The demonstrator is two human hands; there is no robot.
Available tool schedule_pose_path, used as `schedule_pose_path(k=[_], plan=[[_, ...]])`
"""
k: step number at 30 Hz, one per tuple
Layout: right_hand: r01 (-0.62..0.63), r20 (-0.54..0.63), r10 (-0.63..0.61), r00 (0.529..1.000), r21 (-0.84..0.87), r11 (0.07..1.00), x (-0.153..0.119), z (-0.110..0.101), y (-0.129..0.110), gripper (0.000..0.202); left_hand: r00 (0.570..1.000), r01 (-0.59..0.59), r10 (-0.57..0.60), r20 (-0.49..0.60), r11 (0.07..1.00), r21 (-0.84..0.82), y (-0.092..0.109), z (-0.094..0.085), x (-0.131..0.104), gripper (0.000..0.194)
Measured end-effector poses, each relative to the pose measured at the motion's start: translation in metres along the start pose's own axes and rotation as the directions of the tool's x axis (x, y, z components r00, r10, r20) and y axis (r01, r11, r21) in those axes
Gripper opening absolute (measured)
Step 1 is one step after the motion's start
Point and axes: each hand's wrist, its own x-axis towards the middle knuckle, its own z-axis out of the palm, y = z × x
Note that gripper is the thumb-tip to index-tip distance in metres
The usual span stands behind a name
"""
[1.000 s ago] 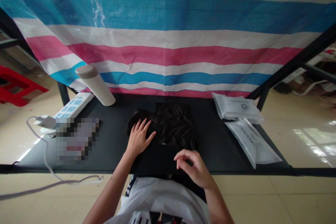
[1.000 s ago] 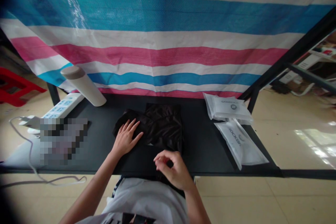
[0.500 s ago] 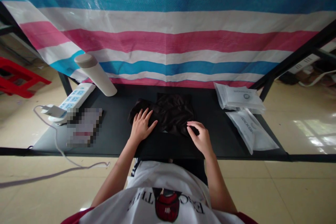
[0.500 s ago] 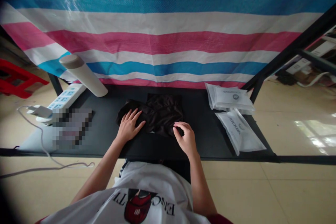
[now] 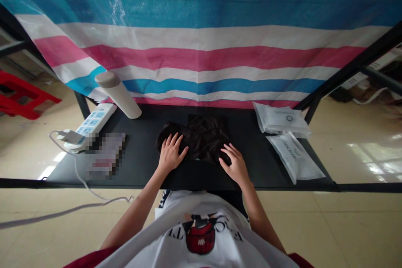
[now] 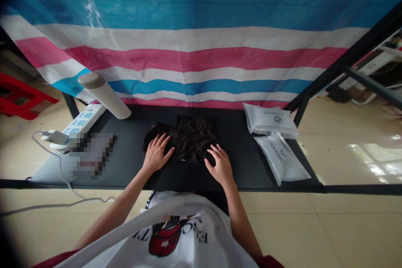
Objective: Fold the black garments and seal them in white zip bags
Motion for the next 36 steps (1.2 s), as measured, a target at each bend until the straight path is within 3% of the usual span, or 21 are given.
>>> schedule_pose_path(k=[15, 36], plan=[[-0.059, -0.006, 0.059, 0.998, -0.074, 0.996, 0.0014, 0.0039, 0.0007, 0.044, 1.000, -0.003, 0.002, -0.024, 1.000, -0.022, -0.0002, -0.0016, 0.0002, 0.059], [-0.099, 0.001, 0.100, 0.995, -0.101, 0.990, 0.0010, 0.0018, -0.0007, 0.049, 0.998, 0.037, -0.035, 0.046, 0.998, -0.042, 0.0040, -0.0028, 0.0009, 0.061]])
